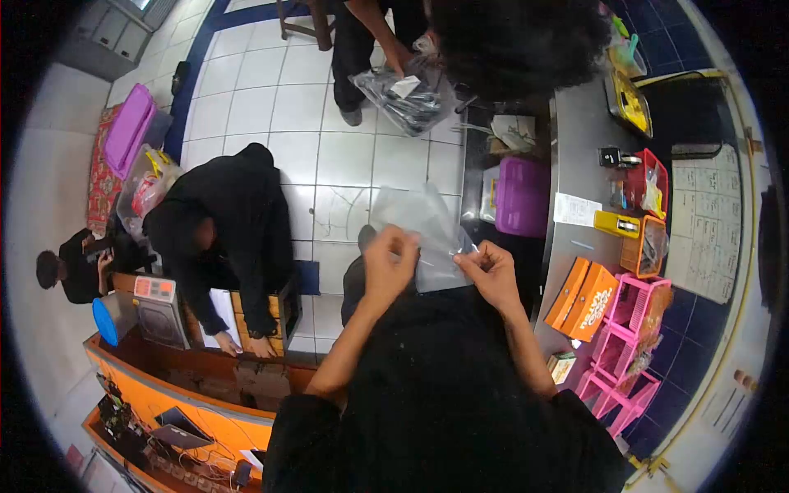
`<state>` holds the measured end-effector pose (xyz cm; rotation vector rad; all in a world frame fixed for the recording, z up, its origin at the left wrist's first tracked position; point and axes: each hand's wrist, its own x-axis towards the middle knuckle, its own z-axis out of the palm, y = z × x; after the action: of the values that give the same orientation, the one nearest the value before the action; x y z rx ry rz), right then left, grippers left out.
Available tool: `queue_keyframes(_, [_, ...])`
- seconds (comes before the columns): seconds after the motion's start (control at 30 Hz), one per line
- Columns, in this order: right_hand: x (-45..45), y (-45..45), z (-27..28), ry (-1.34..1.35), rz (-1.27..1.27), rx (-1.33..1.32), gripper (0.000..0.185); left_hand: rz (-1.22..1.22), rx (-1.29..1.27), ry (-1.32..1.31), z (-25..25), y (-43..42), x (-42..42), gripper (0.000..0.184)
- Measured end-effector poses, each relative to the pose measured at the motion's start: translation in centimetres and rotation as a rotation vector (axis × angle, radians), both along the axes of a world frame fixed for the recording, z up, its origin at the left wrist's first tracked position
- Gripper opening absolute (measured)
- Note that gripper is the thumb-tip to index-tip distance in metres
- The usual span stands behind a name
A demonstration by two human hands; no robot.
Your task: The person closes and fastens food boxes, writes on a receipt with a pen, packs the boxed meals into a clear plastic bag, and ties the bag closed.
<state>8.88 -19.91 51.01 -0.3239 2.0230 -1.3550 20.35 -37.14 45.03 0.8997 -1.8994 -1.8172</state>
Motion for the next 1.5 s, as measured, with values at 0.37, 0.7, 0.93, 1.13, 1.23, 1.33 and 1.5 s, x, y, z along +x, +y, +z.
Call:
queue_keyframes(0.37, [1.0,-0.5,-0.4,-0.320,0.182,-0.047,0.025,-0.583,0.159,0.021,0.7,2.4,-1.2,0.036])
queue_keyframes(0.7, [0.3,0.6,0.6,-0.542,0.003,-0.116,0.012,-0.460,0.305,0.133,0.4,2.7,-1.6,0.027])
queue_keyframes(0.93, [-1.9,1.8,-0.6,-0.297,-0.137,-0.107,0.019,-0.391,0.095,0.056,0.7,-0.1,-0.4,0.025])
queue_keyframes(1.13, [-2.9,2.2,0.8,-0.009,-0.217,-0.021,0.028,-0.292,0.030,-0.069,1.5,-4.4,0.9,0.026])
queue_keyframes(1.23, [-2.5,2.1,1.1,0.092,-0.184,0.009,0.029,-0.254,0.066,-0.103,0.3,-5.0,0.4,0.028])
queue_keyframes(1.33, [-1.7,1.2,1.4,0.142,-0.069,-0.018,0.031,-0.167,0.006,-0.042,-1.3,-3.6,-0.5,0.028])
queue_keyframes(1.5, [-0.3,0.4,-0.1,0.204,-0.009,-0.038,0.032,-0.402,0.271,-0.248,-1.4,-0.7,-2.3,0.052])
